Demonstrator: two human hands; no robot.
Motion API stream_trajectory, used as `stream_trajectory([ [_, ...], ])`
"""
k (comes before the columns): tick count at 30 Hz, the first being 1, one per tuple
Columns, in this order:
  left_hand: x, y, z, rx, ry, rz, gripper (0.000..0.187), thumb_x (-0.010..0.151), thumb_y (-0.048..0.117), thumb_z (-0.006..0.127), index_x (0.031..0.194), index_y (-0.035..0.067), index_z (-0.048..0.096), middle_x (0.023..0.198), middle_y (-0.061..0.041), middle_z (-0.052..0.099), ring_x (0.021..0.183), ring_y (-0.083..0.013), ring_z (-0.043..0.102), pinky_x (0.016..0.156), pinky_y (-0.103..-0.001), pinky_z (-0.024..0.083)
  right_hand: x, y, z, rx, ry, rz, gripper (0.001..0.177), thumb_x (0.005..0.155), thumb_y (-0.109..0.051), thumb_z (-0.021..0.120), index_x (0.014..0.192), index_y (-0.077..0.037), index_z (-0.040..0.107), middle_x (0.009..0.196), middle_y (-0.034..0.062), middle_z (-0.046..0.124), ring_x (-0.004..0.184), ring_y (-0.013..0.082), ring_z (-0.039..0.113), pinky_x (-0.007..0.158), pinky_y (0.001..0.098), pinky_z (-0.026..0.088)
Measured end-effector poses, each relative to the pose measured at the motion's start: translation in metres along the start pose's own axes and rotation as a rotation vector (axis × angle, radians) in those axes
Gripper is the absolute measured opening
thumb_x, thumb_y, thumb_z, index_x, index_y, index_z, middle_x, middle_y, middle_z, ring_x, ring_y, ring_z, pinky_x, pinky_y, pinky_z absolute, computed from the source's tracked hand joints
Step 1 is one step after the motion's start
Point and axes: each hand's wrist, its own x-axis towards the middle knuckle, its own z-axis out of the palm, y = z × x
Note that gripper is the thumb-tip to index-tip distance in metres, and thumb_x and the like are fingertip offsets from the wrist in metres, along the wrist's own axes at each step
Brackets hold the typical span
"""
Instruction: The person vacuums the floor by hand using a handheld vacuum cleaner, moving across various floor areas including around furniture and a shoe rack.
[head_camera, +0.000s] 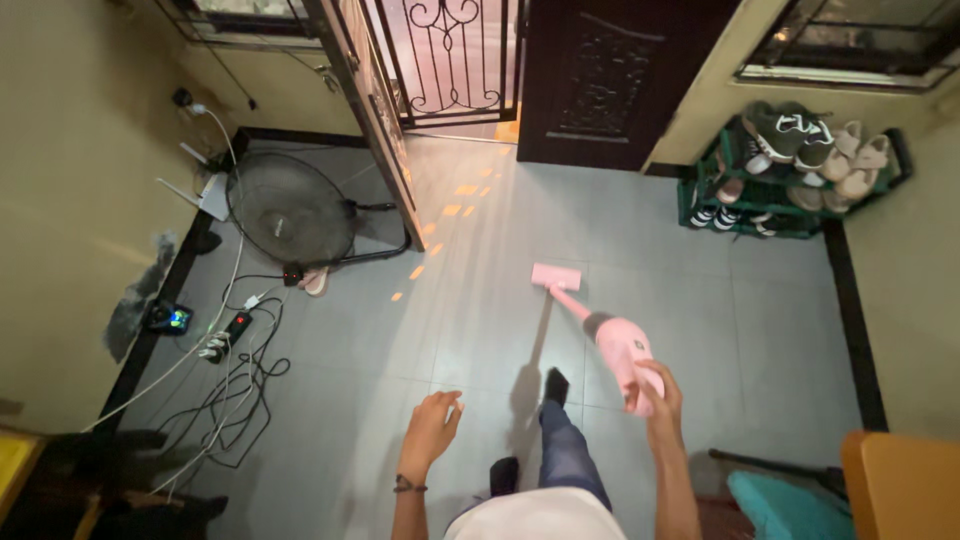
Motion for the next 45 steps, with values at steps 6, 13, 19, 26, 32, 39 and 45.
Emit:
stream_trajectory([
  [6,-0.047,0.013,0.0,-0.027,0.029,0.159,0.026,0.093,0.02,0.068,0.114,0.006,0.07,0.102,-0.014,0.072,0.097,-0.0356,0.066,0.082,-0.046,0.053,-0.095,-0.002,-0.011,0.016,-0.136,-0.212,0.032,0.092,-0.014,0.066,0.12,0.002,0.067,0.076,0.0191,0.068,0.059,0.0228,0.067,0.061,0.0362,0.056],
  [13,-0.087,0.089,0.004,-0.064,0.091,0.27,0.025,0.093,0.018,0.069,0.114,0.005,0.07,0.101,-0.014,0.072,0.096,-0.0351,0.066,0.083,-0.047,0.052,-0.127,0.04,-0.035,0.05,-0.308,-0.137,0.022,0.093,-0.01,0.067,0.107,0.006,0.071,0.061,0.0138,0.064,0.044,0.0218,0.06,0.045,0.0343,0.049],
  [19,-0.159,0.134,0.039,-0.103,0.157,0.296,0.024,0.092,0.015,0.069,0.113,0.004,0.07,0.104,-0.015,0.072,0.098,-0.0362,0.066,0.086,-0.046,0.052,-0.16,0.076,-0.079,-0.056,-0.356,-0.044,0.018,0.089,-0.007,0.065,0.1,0.005,0.07,0.062,0.01,0.065,0.042,0.0199,0.061,0.036,0.034,0.049],
  [26,-0.269,0.154,0.089,-0.127,0.123,0.152,0.027,0.087,0.014,0.071,0.112,0.003,0.071,0.106,-0.015,0.072,0.099,-0.0369,0.066,0.087,-0.045,0.053,-0.258,0.088,-0.161,-0.168,-0.415,0.064,0.017,0.087,-0.005,0.067,0.1,0.004,0.072,0.059,0.0114,0.067,0.042,0.0191,0.062,0.039,0.032,0.049],
  [32,-0.318,0.145,0.101,-0.138,0.138,0.073,0.029,0.086,0.009,0.072,0.114,0.004,0.07,0.113,-0.017,0.067,0.104,-0.0373,0.067,0.09,-0.044,0.053,-0.316,0.086,-0.193,-0.155,-0.483,0.178,0.017,0.085,-0.008,0.076,0.095,0.005,0.076,0.076,0.0103,0.074,0.045,0.0181,0.066,0.039,0.0325,0.049],
  [39,-0.241,0.167,0.089,-0.108,0.105,0.238,0.028,0.086,0.008,0.072,0.114,0.006,0.068,0.117,-0.015,0.066,0.103,-0.0366,0.064,0.086,-0.045,0.052,-0.31,0.101,-0.19,-0.125,-0.473,0.169,0.018,0.087,-0.008,0.076,0.098,0.006,0.076,0.069,0.0098,0.069,0.045,0.0169,0.065,0.04,0.0305,0.049],
  [45,-0.156,0.183,0.067,-0.171,0.064,0.333,0.027,0.089,0.008,0.069,0.116,0.006,0.068,0.117,-0.012,0.065,0.101,-0.0311,0.065,0.088,-0.045,0.05,-0.246,0.072,-0.134,-0.224,-0.413,0.134,0.017,0.089,-0.01,0.074,0.1,0.003,0.077,0.067,0.0073,0.069,0.049,0.0159,0.066,0.044,0.029,0.051],
])
